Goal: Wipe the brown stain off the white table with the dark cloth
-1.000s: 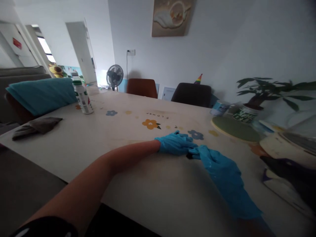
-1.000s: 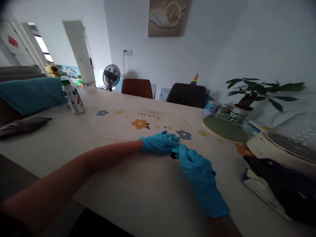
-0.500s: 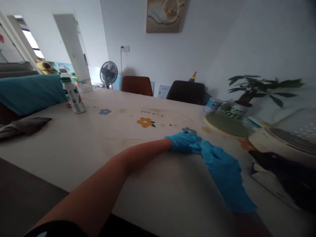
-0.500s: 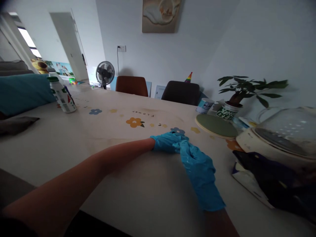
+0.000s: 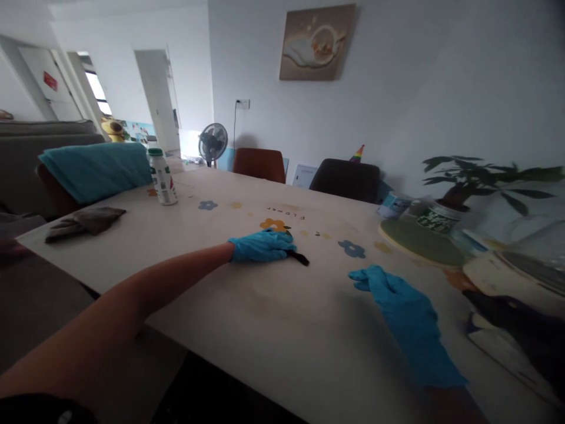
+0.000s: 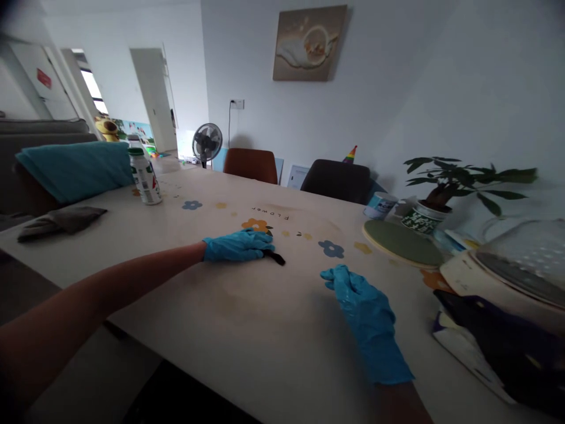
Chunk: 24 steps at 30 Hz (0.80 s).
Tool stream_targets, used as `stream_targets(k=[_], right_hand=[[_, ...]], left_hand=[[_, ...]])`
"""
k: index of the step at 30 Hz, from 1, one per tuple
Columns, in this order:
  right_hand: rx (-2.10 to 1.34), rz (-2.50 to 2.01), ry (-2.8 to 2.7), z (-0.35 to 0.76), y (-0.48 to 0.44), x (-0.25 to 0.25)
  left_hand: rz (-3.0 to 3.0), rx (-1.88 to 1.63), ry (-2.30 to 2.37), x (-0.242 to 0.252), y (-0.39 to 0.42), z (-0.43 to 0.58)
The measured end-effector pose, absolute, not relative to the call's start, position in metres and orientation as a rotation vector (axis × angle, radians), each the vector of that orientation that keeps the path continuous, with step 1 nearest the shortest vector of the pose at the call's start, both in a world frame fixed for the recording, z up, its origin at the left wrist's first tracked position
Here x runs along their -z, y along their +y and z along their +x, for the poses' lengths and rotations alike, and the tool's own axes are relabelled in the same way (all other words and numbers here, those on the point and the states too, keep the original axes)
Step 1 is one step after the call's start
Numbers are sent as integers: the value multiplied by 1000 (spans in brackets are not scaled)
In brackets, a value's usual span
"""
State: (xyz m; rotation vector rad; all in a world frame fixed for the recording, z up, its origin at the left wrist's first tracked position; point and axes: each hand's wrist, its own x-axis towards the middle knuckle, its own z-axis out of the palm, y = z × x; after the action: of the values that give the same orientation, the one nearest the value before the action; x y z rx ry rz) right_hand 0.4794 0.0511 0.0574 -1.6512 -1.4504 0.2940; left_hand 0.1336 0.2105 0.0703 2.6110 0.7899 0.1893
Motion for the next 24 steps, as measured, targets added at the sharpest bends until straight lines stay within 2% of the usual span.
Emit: stream_targets(k=[5, 10, 18, 24], right_hand=[[-408, -1649, -1420, 473, 46, -68], [-329, -1517, -1510, 467, 46, -68], [-219, -1558, -1615, 467, 39, -75], [-78, -1634, -1675, 474, 33, -76]], left_hand=[[2557, -214, 965, -70, 209, 86], [2557, -202, 1052, -72, 211, 101], [2648, -87, 984, -77, 229, 224], [2729, -127, 751, -76, 222, 334]])
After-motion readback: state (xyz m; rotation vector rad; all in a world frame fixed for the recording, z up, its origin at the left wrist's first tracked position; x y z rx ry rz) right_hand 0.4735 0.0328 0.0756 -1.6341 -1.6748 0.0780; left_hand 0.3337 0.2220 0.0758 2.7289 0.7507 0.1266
